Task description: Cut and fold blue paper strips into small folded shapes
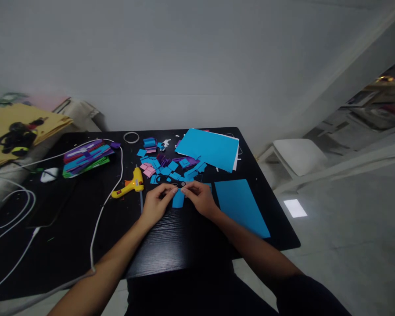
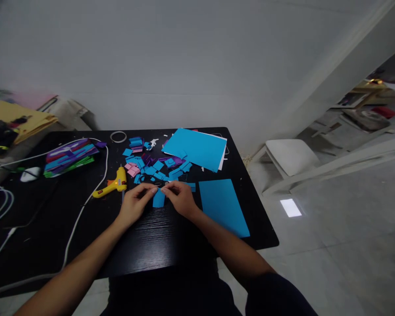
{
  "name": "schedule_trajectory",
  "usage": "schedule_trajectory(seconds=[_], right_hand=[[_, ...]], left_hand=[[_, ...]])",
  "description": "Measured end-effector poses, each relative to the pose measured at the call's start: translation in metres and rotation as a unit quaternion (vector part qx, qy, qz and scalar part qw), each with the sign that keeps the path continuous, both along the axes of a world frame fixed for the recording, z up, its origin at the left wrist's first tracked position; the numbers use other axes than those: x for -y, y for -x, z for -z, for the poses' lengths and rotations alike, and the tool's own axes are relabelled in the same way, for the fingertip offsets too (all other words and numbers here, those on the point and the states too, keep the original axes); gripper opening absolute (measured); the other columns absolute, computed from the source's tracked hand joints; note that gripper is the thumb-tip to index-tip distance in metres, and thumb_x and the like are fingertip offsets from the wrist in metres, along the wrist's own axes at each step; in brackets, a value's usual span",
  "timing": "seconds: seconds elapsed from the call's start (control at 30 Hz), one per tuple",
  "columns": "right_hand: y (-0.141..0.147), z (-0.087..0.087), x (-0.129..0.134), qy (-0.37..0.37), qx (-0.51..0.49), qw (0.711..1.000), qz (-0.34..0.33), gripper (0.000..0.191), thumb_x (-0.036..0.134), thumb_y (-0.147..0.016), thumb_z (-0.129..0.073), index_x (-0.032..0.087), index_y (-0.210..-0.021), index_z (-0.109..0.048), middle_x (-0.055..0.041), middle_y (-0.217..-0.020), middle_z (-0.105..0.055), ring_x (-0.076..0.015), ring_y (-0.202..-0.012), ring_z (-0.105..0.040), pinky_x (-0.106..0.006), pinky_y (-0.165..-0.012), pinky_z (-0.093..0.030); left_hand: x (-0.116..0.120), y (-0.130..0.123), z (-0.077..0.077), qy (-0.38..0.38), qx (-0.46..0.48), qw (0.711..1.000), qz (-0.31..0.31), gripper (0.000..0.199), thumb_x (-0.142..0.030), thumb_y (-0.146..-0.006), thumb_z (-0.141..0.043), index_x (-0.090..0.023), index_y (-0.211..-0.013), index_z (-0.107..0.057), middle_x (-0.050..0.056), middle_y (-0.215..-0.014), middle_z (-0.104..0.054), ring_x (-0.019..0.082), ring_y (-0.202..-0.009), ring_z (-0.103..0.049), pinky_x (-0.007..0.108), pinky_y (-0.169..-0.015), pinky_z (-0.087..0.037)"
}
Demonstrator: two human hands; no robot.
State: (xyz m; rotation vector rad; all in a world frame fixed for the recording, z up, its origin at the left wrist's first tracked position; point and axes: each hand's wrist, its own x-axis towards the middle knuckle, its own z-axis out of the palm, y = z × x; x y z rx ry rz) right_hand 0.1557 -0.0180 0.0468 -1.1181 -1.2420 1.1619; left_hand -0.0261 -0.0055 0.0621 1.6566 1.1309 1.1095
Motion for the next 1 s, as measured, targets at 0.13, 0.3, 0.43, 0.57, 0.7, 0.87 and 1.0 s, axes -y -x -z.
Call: schedule_trajectory(seconds=[0.13, 0.3, 0.43, 0.57, 0.7, 0.87, 1.0], right_hand=[[0.0004, -0.0018, 0.0001, 0.005, -0.008, 1.0, -0.006, 0.017, 0.037, -0.081, -0.075, 0.021, -0.077, -0.07, -0.0011, -0.077, -0.07, -0.0182, -0.074, -0.068, -0.032, -0.073, -0.056], [0.0019, -0.0009, -0.0003, 0.004, -0.032, 0.999, -0.008, 0.018, 0.038, -0.081, -0.076, 0.021, -0.079, -0.068, -0.0012, -0.079, -0.07, -0.018, -0.074, -0.068, -0.031, -0.073, -0.056], [0.0017, -0.0005, 0.0006, -0.008, -0.006, 1.0, -0.009, 0.018, 0.038, -0.083, -0.074, 0.021, -0.08, -0.069, -0.0022, -0.081, -0.071, -0.0183, -0.075, -0.068, -0.031, -0.072, -0.056], [-0.0001, -0.0004, 0.0011, -0.014, 0.019, 1.0, -0.012, 0.017, 0.037, -0.083, -0.073, 0.021, -0.081, -0.07, -0.0033, -0.082, -0.073, -0.0194, -0.077, -0.069, -0.032, -0.073, -0.056], [-0.0006, 0.0005, 0.0007, -0.017, 0.029, 0.999, -0.014, 0.017, 0.038, -0.084, -0.073, 0.021, -0.081, -0.071, -0.0035, -0.082, -0.073, -0.0198, -0.077, -0.069, -0.032, -0.073, -0.057], [0.0011, 0.0005, 0.0009, -0.018, 0.019, 1.0, -0.016, 0.017, 0.038, -0.083, -0.074, 0.021, -0.08, -0.071, -0.0026, -0.081, -0.072, -0.0189, -0.075, -0.069, -0.031, -0.071, -0.056], [0.0006, -0.001, 0.0004, -0.014, 0.005, 1.0, -0.013, 0.017, 0.037, -0.083, -0.074, 0.021, -0.079, -0.071, -0.0018, -0.079, -0.071, -0.018, -0.073, -0.068, -0.031, -0.071, -0.056]], left_hand=[[0.0013, -0.0007, 0.0001, -0.017, -0.006, 1.0, -0.006, 0.019, -0.037, -0.09, -0.068, -0.018, -0.089, -0.074, 0.003, -0.085, -0.076, 0.018, -0.077, -0.068, 0.028, -0.074, -0.055], [0.002, -0.0018, 0.0022, -0.022, -0.005, 1.0, -0.014, 0.02, -0.037, -0.091, -0.067, -0.018, -0.088, -0.073, 0.002, -0.083, -0.074, 0.017, -0.076, -0.067, 0.028, -0.073, -0.054], [0.0024, -0.0014, 0.0029, -0.022, -0.014, 1.0, -0.014, 0.021, -0.037, -0.092, -0.065, -0.018, -0.085, -0.071, 0.001, -0.079, -0.071, 0.016, -0.073, -0.065, 0.026, -0.071, -0.052], [0.0027, -0.0006, 0.002, -0.026, -0.035, 0.999, 0.014, 0.021, -0.038, -0.093, -0.064, -0.019, -0.087, -0.072, 0.002, -0.081, -0.072, 0.017, -0.074, -0.065, 0.027, -0.072, -0.053], [0.0023, -0.0001, 0.0018, -0.039, -0.048, 0.998, 0.012, 0.022, -0.039, -0.091, -0.066, -0.019, -0.087, -0.072, 0.002, -0.081, -0.073, 0.017, -0.074, -0.065, 0.029, -0.073, -0.053], [0.0017, 0.0, 0.0032, -0.033, -0.041, 0.999, 0.009, 0.022, -0.039, -0.091, -0.066, -0.019, -0.085, -0.072, 0.002, -0.078, -0.072, 0.017, -0.072, -0.065, 0.028, -0.072, -0.053], [0.0016, -0.0007, 0.0045, -0.016, -0.026, 1.0, 0.002, 0.021, -0.038, -0.09, -0.066, -0.019, -0.086, -0.072, 0.001, -0.079, -0.072, 0.017, -0.073, -0.065, 0.028, -0.073, -0.053]])
